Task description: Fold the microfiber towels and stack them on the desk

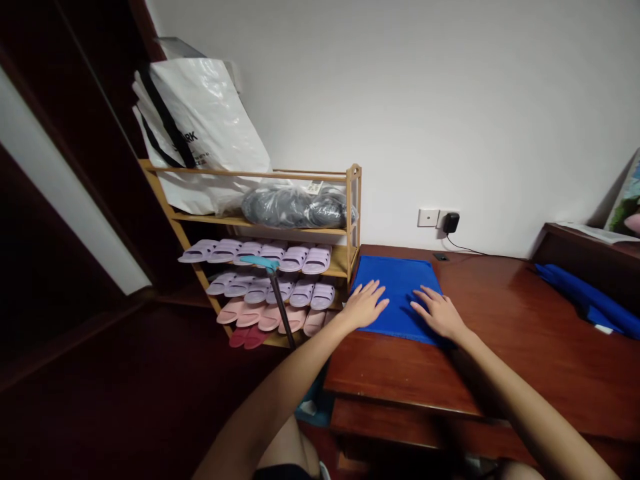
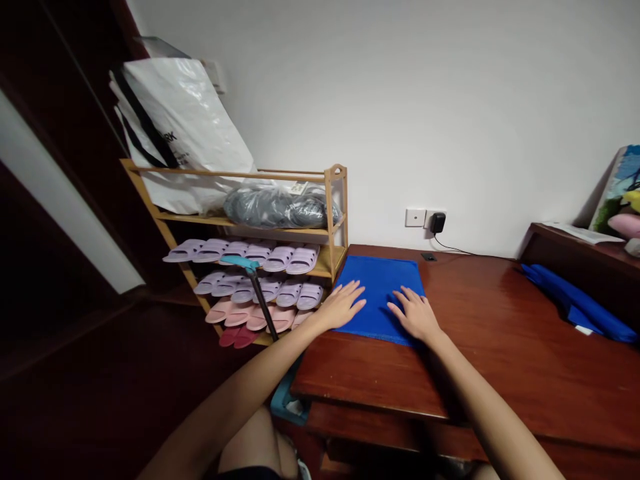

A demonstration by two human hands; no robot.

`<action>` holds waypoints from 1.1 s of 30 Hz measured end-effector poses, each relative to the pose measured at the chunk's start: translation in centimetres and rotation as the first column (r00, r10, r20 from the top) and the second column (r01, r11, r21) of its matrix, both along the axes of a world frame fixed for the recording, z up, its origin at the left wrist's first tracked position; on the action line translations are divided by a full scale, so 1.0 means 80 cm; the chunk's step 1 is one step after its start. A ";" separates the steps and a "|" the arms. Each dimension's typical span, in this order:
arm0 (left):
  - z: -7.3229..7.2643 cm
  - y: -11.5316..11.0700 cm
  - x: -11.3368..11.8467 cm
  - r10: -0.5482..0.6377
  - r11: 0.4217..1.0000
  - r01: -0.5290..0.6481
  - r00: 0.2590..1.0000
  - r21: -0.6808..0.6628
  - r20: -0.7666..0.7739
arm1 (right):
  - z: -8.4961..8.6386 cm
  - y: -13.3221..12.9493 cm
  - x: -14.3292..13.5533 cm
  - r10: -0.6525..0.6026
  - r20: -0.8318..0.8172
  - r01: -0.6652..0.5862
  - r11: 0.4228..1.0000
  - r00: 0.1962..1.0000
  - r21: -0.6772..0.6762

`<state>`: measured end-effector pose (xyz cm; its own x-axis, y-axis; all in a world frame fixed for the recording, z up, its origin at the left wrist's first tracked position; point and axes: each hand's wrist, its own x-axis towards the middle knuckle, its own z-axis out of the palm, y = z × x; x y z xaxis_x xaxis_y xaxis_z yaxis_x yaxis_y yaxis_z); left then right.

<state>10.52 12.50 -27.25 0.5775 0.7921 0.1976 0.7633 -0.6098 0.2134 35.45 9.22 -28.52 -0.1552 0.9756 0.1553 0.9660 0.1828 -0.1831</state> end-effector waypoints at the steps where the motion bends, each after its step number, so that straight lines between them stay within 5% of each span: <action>1: -0.003 0.010 0.003 0.024 1.000 -0.024 1.000 0.000 -0.001 | -0.004 0.007 0.001 -0.023 0.004 0.023 1.000 1.000 -0.005; 6: -0.021 0.035 0.003 0.057 0.997 -0.060 0.996 -0.049 -0.061 | -0.026 0.017 0.007 -0.056 0.033 0.058 0.996 0.998 -0.075; 16: -0.038 -0.003 0.027 0.097 0.995 -0.100 0.992 -0.024 -0.080 | -0.036 -0.008 -0.013 0.008 0.075 -0.003 0.998 0.997 -0.063; 27: -0.036 0.110 0.040 0.108 0.994 -0.109 0.988 0.000 -0.107 | -0.036 0.105 0.003 -0.026 0.075 0.029 0.999 0.997 -0.036; 33: -0.043 0.139 0.042 0.117 0.993 -0.116 0.988 0.022 -0.097 | -0.040 0.133 0.009 -0.017 0.068 0.018 1.000 0.998 -0.016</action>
